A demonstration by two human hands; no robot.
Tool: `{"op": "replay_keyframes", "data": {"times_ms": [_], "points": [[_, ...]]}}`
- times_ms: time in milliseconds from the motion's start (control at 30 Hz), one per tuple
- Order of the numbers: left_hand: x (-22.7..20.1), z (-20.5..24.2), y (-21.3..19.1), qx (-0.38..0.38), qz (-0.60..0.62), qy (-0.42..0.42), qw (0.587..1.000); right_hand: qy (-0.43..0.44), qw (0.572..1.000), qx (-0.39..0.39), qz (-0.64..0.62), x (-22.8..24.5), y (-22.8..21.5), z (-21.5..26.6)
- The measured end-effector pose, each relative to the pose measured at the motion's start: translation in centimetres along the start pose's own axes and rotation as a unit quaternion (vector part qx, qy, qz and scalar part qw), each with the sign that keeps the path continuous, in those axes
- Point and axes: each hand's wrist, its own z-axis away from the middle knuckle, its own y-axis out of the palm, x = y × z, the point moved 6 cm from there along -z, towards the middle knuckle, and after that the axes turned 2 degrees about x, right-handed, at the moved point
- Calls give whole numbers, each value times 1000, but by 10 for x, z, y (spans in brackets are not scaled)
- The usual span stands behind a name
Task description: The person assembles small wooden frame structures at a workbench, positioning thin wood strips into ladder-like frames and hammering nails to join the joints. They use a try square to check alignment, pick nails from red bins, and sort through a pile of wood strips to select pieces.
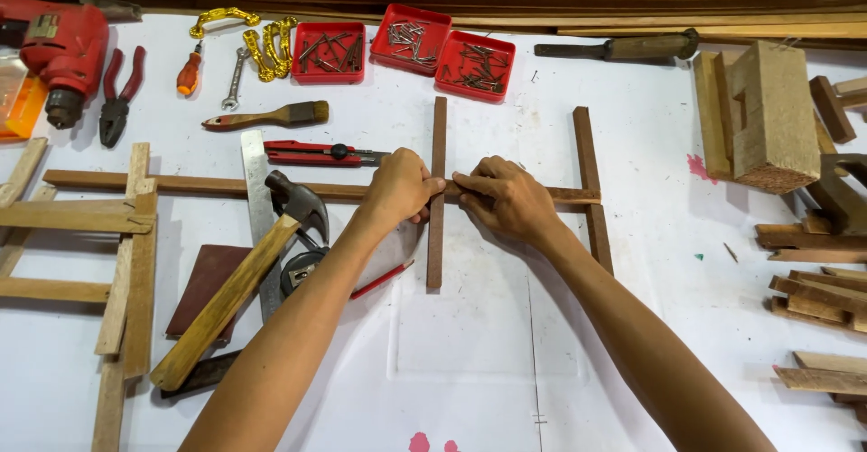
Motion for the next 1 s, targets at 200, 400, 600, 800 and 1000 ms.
{"op": "replay_keyframes", "data": {"times_ms": [200, 400, 600, 800, 1000], "points": [[1, -15, 1, 51, -23, -58, 997, 17, 1000, 11, 2, 9, -8, -1], [0, -1, -1, 53, -14, 14, 998, 0, 1000, 8, 6, -2, 3, 0], [2, 15, 2, 97, 64, 20, 993, 25, 999, 26, 12, 2, 0, -2], [3, 9, 7, 89, 11, 21, 996, -19, 1000, -4, 23, -3, 4, -1], [-10, 21, 9, 55, -86, 16, 995, -21, 999, -10, 33, 16, -9, 1]]}}
